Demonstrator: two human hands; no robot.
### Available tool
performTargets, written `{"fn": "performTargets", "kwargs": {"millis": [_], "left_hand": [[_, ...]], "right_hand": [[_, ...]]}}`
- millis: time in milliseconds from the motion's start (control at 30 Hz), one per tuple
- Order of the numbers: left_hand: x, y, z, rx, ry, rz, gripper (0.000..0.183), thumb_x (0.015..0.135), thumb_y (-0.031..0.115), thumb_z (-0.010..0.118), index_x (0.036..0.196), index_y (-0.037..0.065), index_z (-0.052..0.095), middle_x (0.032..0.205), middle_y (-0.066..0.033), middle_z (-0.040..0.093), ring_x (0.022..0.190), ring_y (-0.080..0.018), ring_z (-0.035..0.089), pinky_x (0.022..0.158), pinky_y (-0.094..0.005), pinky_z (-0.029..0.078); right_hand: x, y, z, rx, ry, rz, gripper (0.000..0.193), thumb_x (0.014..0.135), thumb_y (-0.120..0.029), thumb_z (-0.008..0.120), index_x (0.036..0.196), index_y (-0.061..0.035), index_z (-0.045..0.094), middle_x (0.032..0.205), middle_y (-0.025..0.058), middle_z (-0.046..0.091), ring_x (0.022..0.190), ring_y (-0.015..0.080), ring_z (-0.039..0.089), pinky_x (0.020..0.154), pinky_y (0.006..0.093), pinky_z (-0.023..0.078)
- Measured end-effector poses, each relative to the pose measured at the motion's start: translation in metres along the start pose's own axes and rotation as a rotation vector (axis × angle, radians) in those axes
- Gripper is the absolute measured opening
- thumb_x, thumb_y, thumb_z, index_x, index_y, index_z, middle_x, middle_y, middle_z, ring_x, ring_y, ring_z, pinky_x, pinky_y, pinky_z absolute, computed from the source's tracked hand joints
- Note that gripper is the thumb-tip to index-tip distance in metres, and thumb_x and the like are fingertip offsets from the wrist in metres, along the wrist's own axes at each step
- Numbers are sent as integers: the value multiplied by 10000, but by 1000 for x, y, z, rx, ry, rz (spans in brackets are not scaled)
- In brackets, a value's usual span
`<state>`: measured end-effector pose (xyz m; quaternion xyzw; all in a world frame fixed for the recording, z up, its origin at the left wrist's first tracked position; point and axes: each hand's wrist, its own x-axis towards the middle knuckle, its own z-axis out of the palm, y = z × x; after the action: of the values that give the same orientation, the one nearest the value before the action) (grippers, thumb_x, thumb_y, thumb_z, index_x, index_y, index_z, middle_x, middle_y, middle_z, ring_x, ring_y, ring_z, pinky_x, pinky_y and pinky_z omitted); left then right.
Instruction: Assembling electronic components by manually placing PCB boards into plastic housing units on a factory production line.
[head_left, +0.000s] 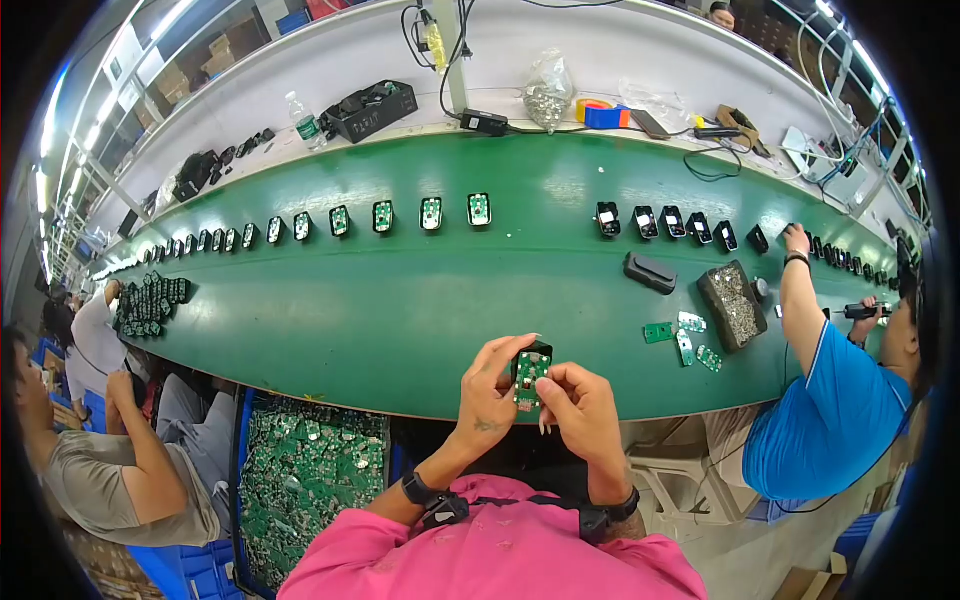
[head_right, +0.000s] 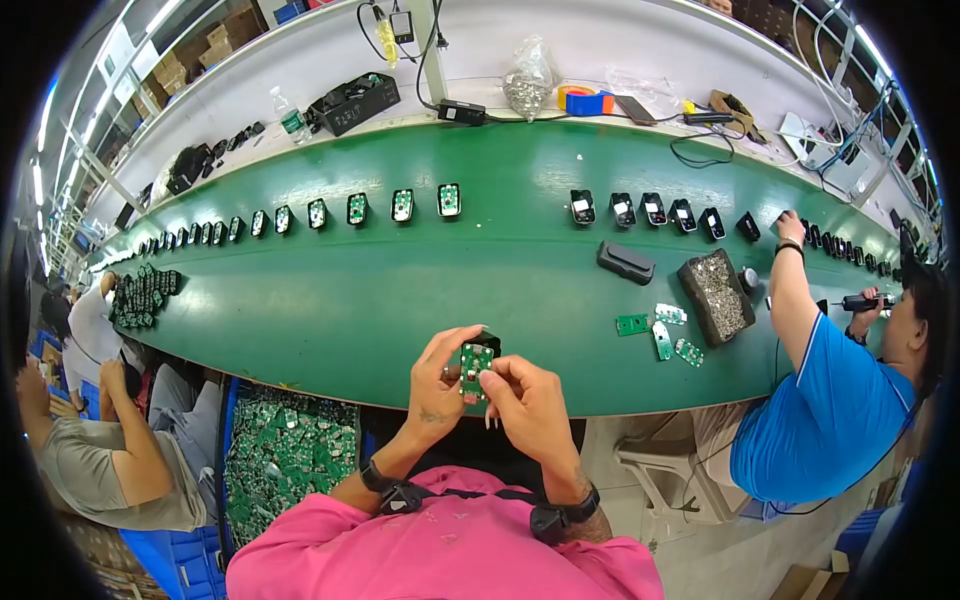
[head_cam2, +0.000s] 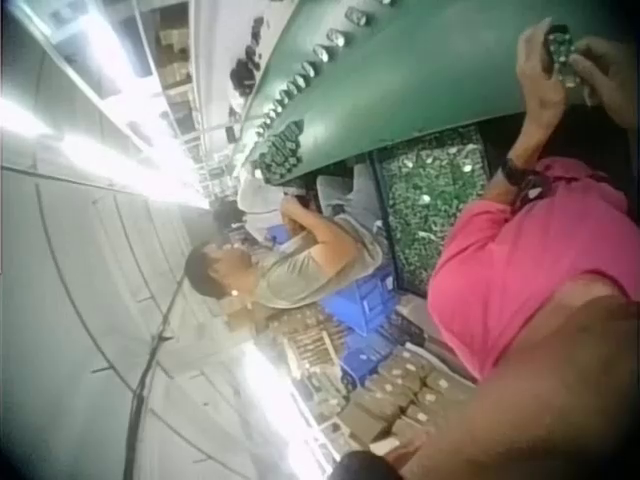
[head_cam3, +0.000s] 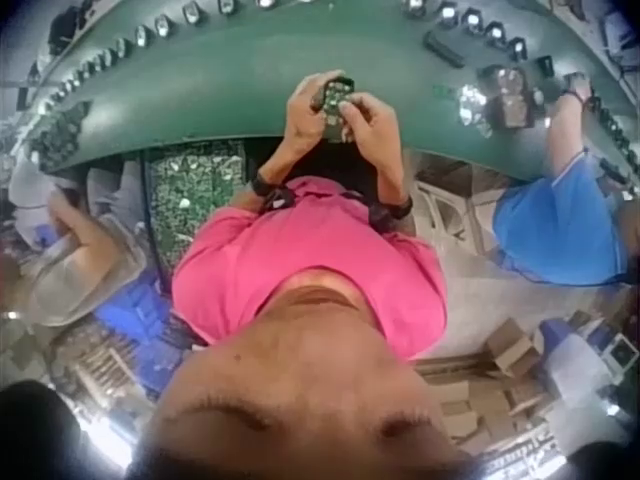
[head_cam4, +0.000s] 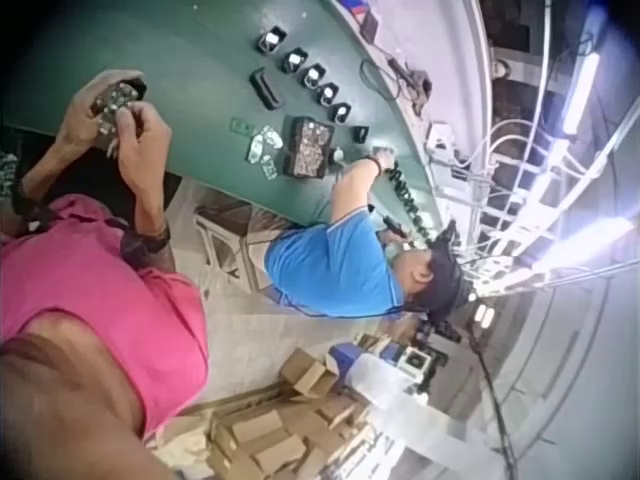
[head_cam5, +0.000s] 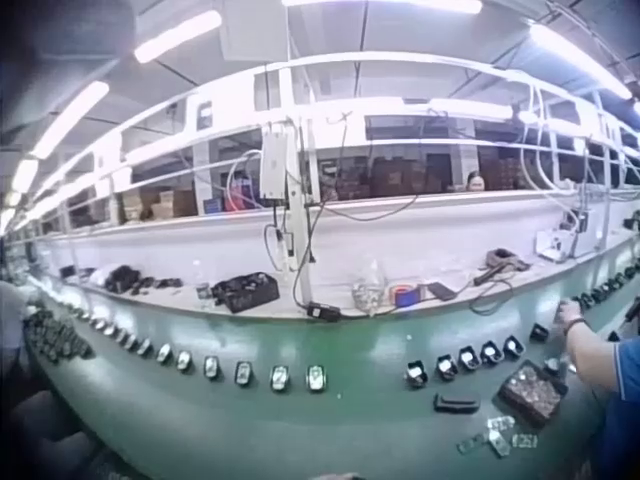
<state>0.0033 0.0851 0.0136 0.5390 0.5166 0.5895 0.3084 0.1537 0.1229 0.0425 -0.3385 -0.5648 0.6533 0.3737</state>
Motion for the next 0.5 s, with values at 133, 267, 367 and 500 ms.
{"fn": "performTargets", "kwargs": {"millis": [133, 267, 367, 500], "left_hand": [[-2, 3, 0, 126, 27, -38, 573, 877, -102, 513, 1420, 80, 490, 1281, -139, 543, 963, -160, 634, 802, -264, 543], [-4, -2, 2, 46, 66, 20, 599, 877, -107, 490, 1443, 88, 462, 1298, -147, 547, 915, -151, 629, 762, -260, 527], [-2, -2, -6, 40, -68, -12, 537, 923, -39, 497, 1447, 57, 439, 1244, -117, 587, 878, -103, 621, 712, -260, 537], [-2, 1, -13, -90, -93, -175, 487, 937, -2, 487, 1421, 34, 452, 1243, -110, 590, 789, -91, 625, 642, -245, 527]], "right_hand": [[5, 6, -5, -88, 22, 16, 129, 954, -76, 623, 892, 36, 614, 690, 12, 597, 546, 59, 562, 473, 222, 435], [9, 0, -6, -139, 52, 51, 150, 948, -89, 636, 887, 48, 633, 669, 6, 598, 539, 51, 547, 466, 227, 420], [10, 3, -3, -156, 87, 60, 155, 936, -95, 655, 906, 57, 651, 672, 8, 610, 538, 51, 546, 466, 231, 417], [11, 4, 1, -266, 164, 0, 157, 917, -94, 676, 935, 62, 663, 692, 29, 645, 554, 57, 561, 480, 239, 433]]}}
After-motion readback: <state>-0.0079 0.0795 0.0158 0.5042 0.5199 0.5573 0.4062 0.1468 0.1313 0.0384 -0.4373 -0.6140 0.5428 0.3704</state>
